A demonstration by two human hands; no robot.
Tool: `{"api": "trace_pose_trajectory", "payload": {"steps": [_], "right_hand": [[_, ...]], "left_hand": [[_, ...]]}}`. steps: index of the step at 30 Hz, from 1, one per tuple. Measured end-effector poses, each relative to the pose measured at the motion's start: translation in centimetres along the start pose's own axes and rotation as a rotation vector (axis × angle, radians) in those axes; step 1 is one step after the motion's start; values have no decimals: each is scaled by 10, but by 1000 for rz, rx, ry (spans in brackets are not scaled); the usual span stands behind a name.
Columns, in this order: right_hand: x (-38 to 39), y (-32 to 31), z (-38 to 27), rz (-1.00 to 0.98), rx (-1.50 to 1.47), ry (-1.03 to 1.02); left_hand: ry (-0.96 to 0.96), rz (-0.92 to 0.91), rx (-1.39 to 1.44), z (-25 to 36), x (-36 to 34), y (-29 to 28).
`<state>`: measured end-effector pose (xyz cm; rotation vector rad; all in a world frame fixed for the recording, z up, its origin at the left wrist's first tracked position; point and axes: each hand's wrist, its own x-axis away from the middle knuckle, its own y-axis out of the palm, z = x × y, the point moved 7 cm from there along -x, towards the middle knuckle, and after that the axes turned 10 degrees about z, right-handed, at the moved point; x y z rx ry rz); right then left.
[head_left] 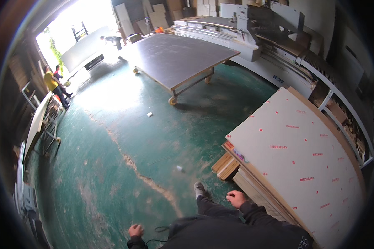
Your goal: The person carries a large grey panel to a panel saw and positions it for cutting. After the cut, the person removes the offcut and then carries the main panel to a stack. The person repeats this process with a second panel, positioning it, cutting it, and removing the offcut.
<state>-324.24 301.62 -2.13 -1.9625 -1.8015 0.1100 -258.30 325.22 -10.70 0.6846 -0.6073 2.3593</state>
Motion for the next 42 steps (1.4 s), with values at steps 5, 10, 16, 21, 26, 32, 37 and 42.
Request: {"api": "trace_pose_trajectory", "payload": {"steps": [5,10,16,21,26,32,37,42], "right_hand": [[-127,62,-97,-50,63,-41],[-241,78,-184,-46,88,-81],[-352,95,-217,65,-9,-93],[-422,113,-194,156,-261,22],[-466,110,-183,335,-271,359],[-547,103,-227,445,-390,326],[-720,90,-251,455,-564,206],[-923,74,-255,701,-666,425]], "left_hand": [[-100,-100,-447,55,-58,48],[-211,-89,-356,110,-100,93],[-357,78,-153,200,-160,162],[-329,-360,263,304,-281,290],[-246,-256,118,428,-384,434],[-10,-616,-40,596,-408,635],[-47,-655,-208,655,-406,792],[-217,-527,-148,650,-402,897]]}}
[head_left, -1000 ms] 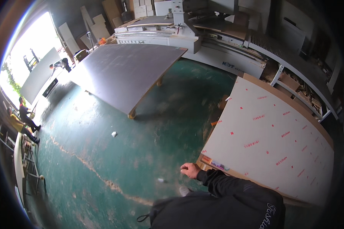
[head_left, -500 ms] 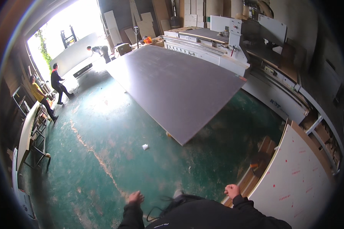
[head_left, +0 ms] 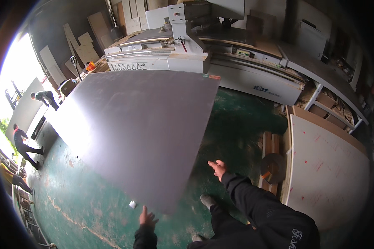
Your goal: The person carries a large grey panel to a panel saw and positions it for cutting. After the cut, the person removes the offcut and then carries the main panel to a stack. The person repeats this process with a second panel, positioning it, cutting it, and removing the offcut.
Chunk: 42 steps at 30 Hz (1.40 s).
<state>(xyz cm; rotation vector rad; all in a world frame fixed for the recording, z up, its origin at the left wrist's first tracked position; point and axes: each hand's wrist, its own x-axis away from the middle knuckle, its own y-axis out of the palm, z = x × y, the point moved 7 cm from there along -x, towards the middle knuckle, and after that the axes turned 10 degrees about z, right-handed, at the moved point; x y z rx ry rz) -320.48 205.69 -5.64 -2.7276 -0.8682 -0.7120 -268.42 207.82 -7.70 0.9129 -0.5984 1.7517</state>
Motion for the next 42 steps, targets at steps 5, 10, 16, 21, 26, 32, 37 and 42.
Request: {"api": "trace_pose_trajectory", "payload": {"steps": [5,10,16,21,26,32,37,42], "right_hand": [[-87,91,-43,-21,-36,208],[-96,149,-62,-284,-286,224],[-99,145,-51,-79,-115,82],[-79,146,-19,-143,-184,135],[-25,149,8,-246,43,132],[18,128,31,-330,-120,223],[33,109,51,-366,-76,260],[53,98,42,-322,-37,369]], "left_hand": [[193,8,73,15,-8,71],[180,255,168,1,-13,66],[310,368,142,-1,-16,43],[302,460,145,3,1,6],[226,624,-196,-7,2,-75],[253,507,-85,-49,0,-111],[291,509,-34,-58,31,-113],[155,502,-18,-67,55,-108]]}}
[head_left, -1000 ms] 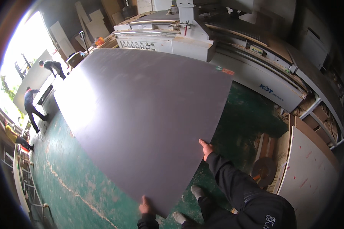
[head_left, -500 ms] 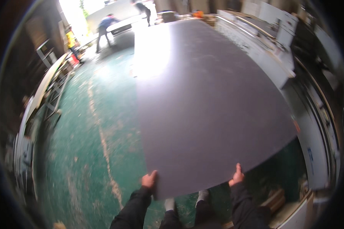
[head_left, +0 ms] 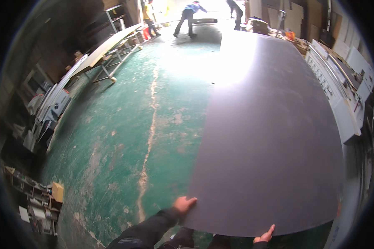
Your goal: The person carries a large grey panel to a panel saw and positions it for cutting. After the cut, the person removes the offcut and then carries the main panel to a stack. The person repeats this process with a second panel, positioning it, cutting it, and removing the offcut.
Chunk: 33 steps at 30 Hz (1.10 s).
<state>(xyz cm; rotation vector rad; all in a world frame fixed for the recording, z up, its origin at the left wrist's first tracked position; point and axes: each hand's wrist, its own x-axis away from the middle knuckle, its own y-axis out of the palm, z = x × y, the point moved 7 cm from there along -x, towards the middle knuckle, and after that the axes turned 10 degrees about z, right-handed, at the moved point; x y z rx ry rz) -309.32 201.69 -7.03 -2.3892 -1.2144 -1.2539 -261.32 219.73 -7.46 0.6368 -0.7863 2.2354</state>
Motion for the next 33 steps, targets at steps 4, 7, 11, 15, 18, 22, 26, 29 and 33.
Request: {"api": "trace_pose_trajectory", "payload": {"steps": [4,7,11,15,18,22,26,29,33], "right_hand": [[20,-4,7,33,138,105],[25,-11,19,-14,136,168],[27,-22,39,-136,146,259],[27,-27,54,-171,77,236],[25,-40,60,-51,174,166],[31,-44,62,-126,192,102],[33,-50,72,-98,252,165],[31,-57,69,-10,254,207],[37,-64,49,-144,311,346]], "left_hand": [[46,-13,124,15,15,-10],[34,40,73,25,27,-27],[92,97,-16,36,35,-47],[157,93,-199,30,21,-55],[404,116,-407,26,10,-57],[225,165,-87,-2,0,-65],[278,227,-219,14,18,-65],[403,180,-899,38,56,-44],[142,640,-658,59,95,-43]]}}
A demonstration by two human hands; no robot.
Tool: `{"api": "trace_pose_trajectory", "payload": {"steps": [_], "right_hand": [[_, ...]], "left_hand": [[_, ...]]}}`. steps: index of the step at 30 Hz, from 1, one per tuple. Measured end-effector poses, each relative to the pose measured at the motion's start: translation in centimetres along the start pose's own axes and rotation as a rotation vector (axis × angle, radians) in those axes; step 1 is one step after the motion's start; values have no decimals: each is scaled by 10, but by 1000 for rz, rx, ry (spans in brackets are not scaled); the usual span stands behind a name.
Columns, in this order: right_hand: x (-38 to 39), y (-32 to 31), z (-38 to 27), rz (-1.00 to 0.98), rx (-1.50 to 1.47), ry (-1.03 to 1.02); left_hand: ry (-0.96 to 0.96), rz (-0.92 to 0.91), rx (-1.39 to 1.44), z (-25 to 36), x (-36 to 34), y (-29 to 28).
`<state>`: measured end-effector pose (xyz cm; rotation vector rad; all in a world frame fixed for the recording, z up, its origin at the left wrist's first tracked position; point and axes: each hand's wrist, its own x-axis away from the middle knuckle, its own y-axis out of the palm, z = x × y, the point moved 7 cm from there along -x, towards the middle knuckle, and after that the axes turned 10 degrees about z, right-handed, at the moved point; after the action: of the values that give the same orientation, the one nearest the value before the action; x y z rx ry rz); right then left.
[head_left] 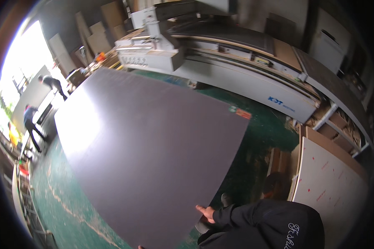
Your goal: The person carries a large grey panel to a panel saw and positions it for cutting. After the cut, the person removes the offcut and then carries the main panel to a stack. The person repeats this process with a second panel, positioning it, cutting it, and removing the offcut.
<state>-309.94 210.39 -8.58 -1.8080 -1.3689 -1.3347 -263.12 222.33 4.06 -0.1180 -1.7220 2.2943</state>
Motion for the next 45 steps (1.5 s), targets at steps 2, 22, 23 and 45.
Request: {"api": "trace_pose_trajectory", "payload": {"steps": [2,22,23,45], "right_hand": [[5,-17,-6,-76,213,127],[1,-506,-421,215,835,-968],[7,-520,-441,368,924,-1067],[-42,-887,-634,687,-277,-562]], "left_hand": [[213,120,-181,39,24,5],[981,-211,-233,456,426,224],[1019,-174,-273,479,445,236],[1399,-276,302,972,843,421]]}}
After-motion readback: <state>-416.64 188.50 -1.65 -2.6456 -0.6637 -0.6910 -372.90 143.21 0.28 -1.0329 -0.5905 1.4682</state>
